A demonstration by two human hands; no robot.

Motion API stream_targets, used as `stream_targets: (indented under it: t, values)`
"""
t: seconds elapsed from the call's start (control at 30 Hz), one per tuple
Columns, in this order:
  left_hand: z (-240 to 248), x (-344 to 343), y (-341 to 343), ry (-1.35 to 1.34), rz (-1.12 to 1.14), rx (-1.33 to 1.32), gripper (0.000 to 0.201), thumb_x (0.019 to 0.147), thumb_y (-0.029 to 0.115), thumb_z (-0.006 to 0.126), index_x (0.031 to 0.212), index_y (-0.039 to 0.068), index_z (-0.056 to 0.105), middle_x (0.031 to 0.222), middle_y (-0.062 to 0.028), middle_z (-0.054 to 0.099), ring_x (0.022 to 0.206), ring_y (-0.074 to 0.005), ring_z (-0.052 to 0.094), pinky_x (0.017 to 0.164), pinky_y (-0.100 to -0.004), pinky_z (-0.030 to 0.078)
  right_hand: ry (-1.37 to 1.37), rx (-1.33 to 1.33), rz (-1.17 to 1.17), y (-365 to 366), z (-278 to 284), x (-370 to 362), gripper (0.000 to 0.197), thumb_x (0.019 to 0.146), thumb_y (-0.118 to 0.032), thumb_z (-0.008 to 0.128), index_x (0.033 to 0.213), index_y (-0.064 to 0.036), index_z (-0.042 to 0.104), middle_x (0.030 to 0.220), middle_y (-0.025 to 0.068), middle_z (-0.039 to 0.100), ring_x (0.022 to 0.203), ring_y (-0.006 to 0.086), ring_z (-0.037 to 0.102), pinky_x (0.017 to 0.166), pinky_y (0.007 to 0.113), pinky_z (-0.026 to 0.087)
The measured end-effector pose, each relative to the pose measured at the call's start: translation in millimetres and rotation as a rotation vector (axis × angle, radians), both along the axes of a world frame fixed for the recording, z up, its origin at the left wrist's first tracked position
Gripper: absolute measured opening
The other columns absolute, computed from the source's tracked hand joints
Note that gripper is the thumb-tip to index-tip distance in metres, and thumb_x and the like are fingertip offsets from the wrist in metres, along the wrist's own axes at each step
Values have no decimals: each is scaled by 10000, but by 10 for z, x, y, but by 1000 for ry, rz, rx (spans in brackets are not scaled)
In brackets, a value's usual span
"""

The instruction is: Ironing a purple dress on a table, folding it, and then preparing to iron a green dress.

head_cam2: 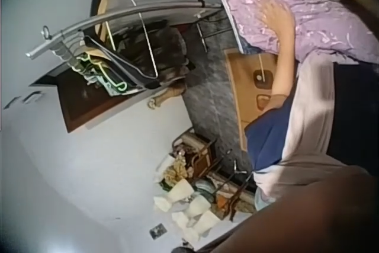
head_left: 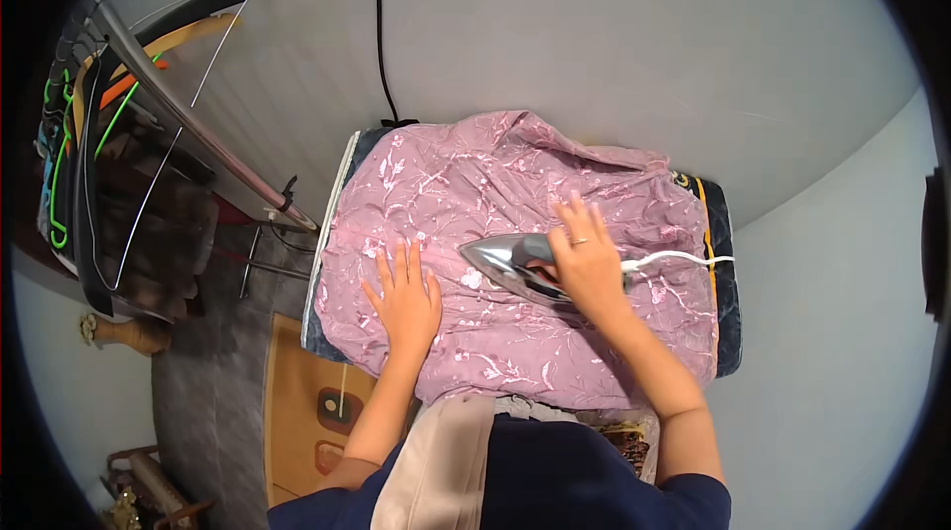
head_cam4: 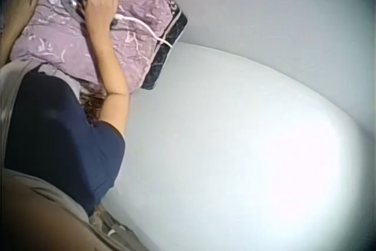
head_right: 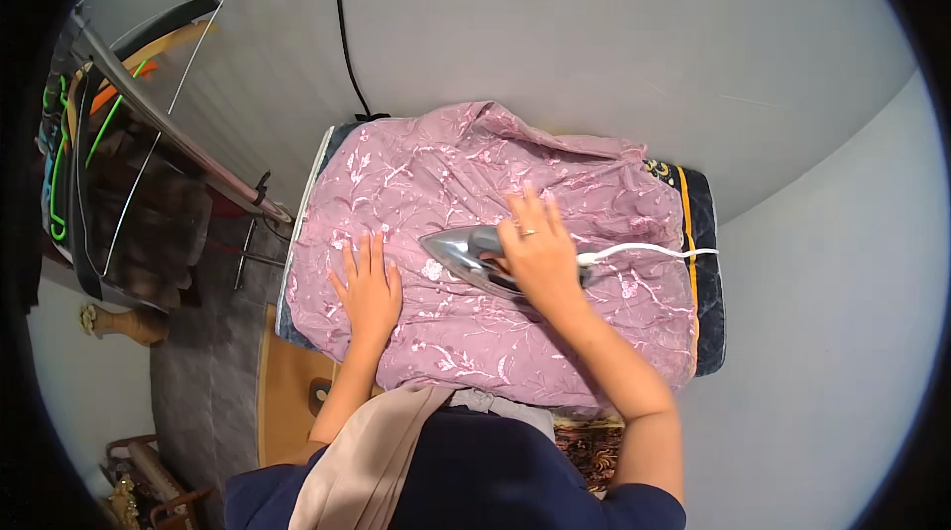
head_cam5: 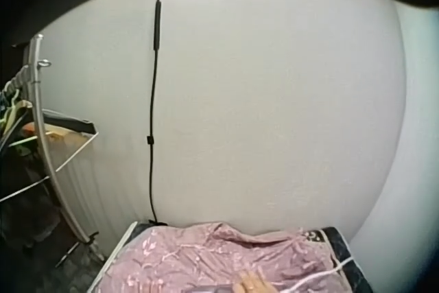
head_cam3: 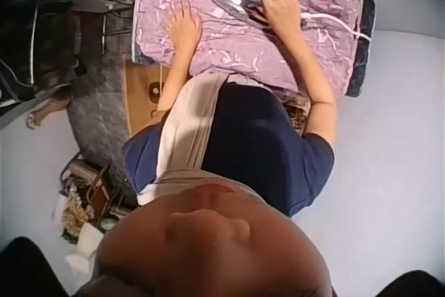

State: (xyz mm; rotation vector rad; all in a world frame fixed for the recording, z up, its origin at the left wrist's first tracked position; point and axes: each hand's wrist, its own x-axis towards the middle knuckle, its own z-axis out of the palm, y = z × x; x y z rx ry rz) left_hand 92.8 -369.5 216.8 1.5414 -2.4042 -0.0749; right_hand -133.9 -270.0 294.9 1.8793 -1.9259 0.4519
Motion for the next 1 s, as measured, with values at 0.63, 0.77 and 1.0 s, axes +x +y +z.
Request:
stream_targets:
  t: [0.63, 0.77, 1.0]
  values:
    - [34, -20, 0, 2, -21, 13, 532, 922, 303, 459, 1428, 166, 367, 1486, -72, 343, 1389, -348, 248, 1064, -645, 174, 99, -79, -231, -821, -67, -512, 469, 780, -463, 650, 927, -25, 569, 1214, 155, 546, 1283, 366, 414, 1073, 538, 276]
    - [5, 13, 5, 9, -15, 4, 535, 916, 296, 467, 1424, 159, 371, 1481, -76, 348, 1386, -352, 253, 1063, -643, 178, 66, -83, -187, -730, -61, -591, 463, 765, -442, 674, 945, -28, 567, 1208, 157, 543, 1257, 377, 436, 1068, 533, 294]
    - [15, -7, -4, 11, -23, 49, 553, 909, 298, 464, 1434, 162, 361, 1499, -72, 325, 1397, -349, 236, 1059, -662, 139, 32, -34, -181, -91, -16, -1007, 462, 739, -412, 726, 941, -20, 591, 1172, 187, 557, 1236, 413, 445, 1044, 540, 326]
